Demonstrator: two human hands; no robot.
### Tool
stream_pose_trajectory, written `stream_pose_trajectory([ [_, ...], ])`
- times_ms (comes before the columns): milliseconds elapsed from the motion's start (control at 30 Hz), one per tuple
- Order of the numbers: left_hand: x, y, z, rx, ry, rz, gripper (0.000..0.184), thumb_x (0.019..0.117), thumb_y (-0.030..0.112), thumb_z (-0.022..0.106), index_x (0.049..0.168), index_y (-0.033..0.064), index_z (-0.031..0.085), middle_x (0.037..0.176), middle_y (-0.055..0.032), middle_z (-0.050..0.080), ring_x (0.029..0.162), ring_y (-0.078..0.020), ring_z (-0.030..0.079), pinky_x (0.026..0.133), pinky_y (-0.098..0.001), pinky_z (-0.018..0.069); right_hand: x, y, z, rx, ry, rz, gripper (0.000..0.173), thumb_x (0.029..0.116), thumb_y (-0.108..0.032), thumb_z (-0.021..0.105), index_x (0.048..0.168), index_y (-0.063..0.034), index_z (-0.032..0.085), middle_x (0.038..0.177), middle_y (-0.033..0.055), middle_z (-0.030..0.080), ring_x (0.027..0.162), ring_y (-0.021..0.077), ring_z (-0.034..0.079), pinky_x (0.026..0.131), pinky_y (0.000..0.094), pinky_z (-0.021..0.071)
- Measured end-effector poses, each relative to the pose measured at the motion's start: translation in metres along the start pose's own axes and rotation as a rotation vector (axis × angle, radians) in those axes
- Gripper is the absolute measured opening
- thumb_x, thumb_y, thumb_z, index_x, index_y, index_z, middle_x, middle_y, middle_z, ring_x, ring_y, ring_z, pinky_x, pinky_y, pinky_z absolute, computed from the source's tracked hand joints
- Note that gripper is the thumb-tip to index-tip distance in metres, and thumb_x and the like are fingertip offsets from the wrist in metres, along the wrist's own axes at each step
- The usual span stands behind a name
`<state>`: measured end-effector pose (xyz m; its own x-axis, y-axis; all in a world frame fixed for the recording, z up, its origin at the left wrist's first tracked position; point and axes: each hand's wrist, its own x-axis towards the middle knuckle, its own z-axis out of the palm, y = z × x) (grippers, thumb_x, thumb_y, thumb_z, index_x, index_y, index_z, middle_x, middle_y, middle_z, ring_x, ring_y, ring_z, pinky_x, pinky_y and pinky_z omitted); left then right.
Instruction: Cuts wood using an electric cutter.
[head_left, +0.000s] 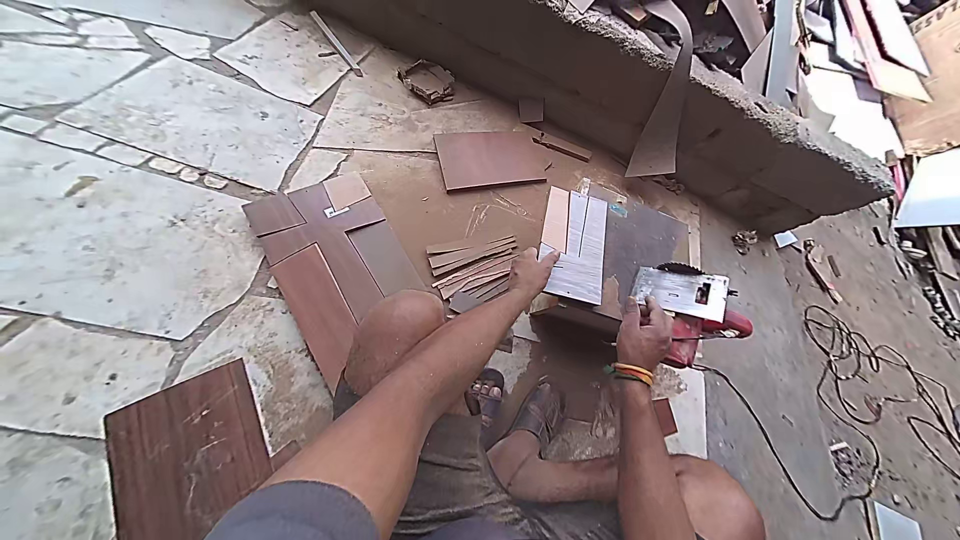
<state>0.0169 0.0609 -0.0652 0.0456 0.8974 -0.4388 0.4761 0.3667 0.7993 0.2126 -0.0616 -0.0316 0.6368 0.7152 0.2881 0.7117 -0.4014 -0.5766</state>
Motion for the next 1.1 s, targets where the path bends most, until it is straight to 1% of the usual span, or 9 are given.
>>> stream_pose_trajectory([
  [133, -0.003, 0.0, 0.001, 0.003, 0.015, -0.006, 0.059, 0.1009, 0.059, 0.056, 0.112, 0.0024, 0.069, 0.11, -0.018, 0.072, 0.108, -0.0319, 0.07, 0.096, -0.0552, 0.054, 0.047, 0.012, -0.074, -0.034, 0.521, 0.133, 0.042, 0.1005, -0.03, 0.063, 0.127, 0.0024, 0.067, 0.123, 0.0245, 0.062, 0.101, 0.028, 0.066, 0.088, 0.0349, 0.055],
  [200, -0.002, 0.001, 0.002, 0.004, 0.013, -0.008, 0.059, 0.1018, 0.059, 0.055, 0.113, 0.0024, 0.068, 0.11, -0.0184, 0.071, 0.108, -0.0326, 0.069, 0.095, -0.0559, 0.0538, 0.068, 0.033, -0.104, -0.124, 0.608, 0.255, 0.047, 0.1039, -0.034, 0.055, 0.131, 0.0035, 0.064, 0.131, 0.0259, 0.059, 0.115, 0.0329, 0.064, 0.097, 0.0386, 0.053],
  [267, -0.001, 0.0, 0.002, 0.006, 0.009, -0.018, 0.059, 0.1019, 0.06, 0.054, 0.113, 0.0033, 0.068, 0.11, -0.0182, 0.071, 0.109, -0.0325, 0.069, 0.095, -0.0563, 0.0536, 0.081, 0.067, -0.113, -0.167, 0.482, 0.425, 0.054, 0.1089, -0.041, 0.041, 0.131, 0.0038, 0.063, 0.13, 0.0271, 0.062, 0.122, 0.0391, 0.061, 0.103, 0.0498, 0.0493],
  [333, 0.001, -0.002, 0.003, -0.001, 0.009, -0.024, 0.059, 0.1014, 0.061, 0.054, 0.113, 0.0041, 0.068, 0.111, -0.0176, 0.071, 0.109, -0.0322, 0.069, 0.095, -0.0564, 0.0536, 0.085, 0.096, -0.107, -0.029, 0.186, 0.668, 0.077, 0.11, -0.056, 0.015, 0.133, 0.0037, 0.059, 0.119, 0.0266, 0.069, 0.106, 0.0385, 0.07, 0.089, 0.0572, 0.0544],
  [433, 0.003, -0.003, 0.003, -0.014, 0.003, -0.042, 0.059, 0.1004, 0.061, 0.056, 0.113, 0.0042, 0.068, 0.112, -0.0184, 0.07, 0.11, -0.0328, 0.069, 0.095, -0.0575, 0.0532, 0.08, 0.12, -0.088, 0.607, -0.138, 0.95, 0.104, 0.0985, -0.075, -0.004, 0.144, 0.0047, 0.045, 0.132, 0.0287, 0.06, 0.11, 0.0356, 0.066, 0.088, 0.0507, 0.0552],
  [567, 0.007, -0.004, 0.001, -0.044, -0.023, -0.064, 0.06, 0.0986, 0.061, 0.059, 0.11, 0.0036, 0.069, 0.112, -0.0193, 0.07, 0.11, -0.034, 0.068, 0.095, -0.0583, 0.0525, 0.091, 0.114, -0.069, 1.03, -0.07, 1.075, 0.09, 0.0996, -0.075, 0.009, 0.154, -0.0071, 0.033, 0.142, 0.0197, 0.054, 0.122, 0.0279, 0.059, 0.097, 0.049, 0.052],
  [700, 0.017, -0.004, -0.007, -0.067, -0.083, -0.09, 0.063, 0.0927, 0.062, 0.067, 0.111, 0.0016, 0.07, 0.113, -0.0209, 0.071, 0.108, -0.0347, 0.068, 0.095, -0.0586, 0.0532, 0.116, 0.1, -0.071, 1.269, 0.004, 1.01, 0.059, 0.1022, -0.061, 0.039, 0.14, -0.0167, 0.044, 0.126, 0.009, 0.06, 0.112, 0.0214, 0.062, 0.091, 0.046, 0.0558],
  [967, 0.007, 0.007, -0.012, -0.032, -0.082, -0.128, 0.06, 0.094, 0.059, 0.066, 0.114, 0.0019, 0.069, 0.12, -0.0216, 0.069, 0.115, -0.0355, 0.066, 0.098, -0.0589, 0.0522, 0.147, 0.064, -0.087, 1.074, -0.003, 0.879, 0.027, 0.1067, -0.029, 0.038, 0.118, -0.0067, 0.048, 0.097, 0.0112, 0.059, 0.081, 0.0194, 0.063, 0.069, 0.0387, 0.0557],
  [1100, 0.005, 0.005, -0.006, -0.049, -0.048, -0.108, 0.056, 0.096, 0.057, 0.062, 0.111, 0.0037, 0.069, 0.116, -0.0198, 0.069, 0.112, -0.0342, 0.067, 0.095, -0.0588, 0.0529, 0.131, 0.009, -0.091, 1.18, -0.008, 0.688, 0.025, 0.1071, -0.025, 0.039, 0.117, -0.0031, 0.048, 0.089, 0.0136, 0.062, 0.076, 0.0239, 0.067, 0.073, 0.0419, 0.0605],
])
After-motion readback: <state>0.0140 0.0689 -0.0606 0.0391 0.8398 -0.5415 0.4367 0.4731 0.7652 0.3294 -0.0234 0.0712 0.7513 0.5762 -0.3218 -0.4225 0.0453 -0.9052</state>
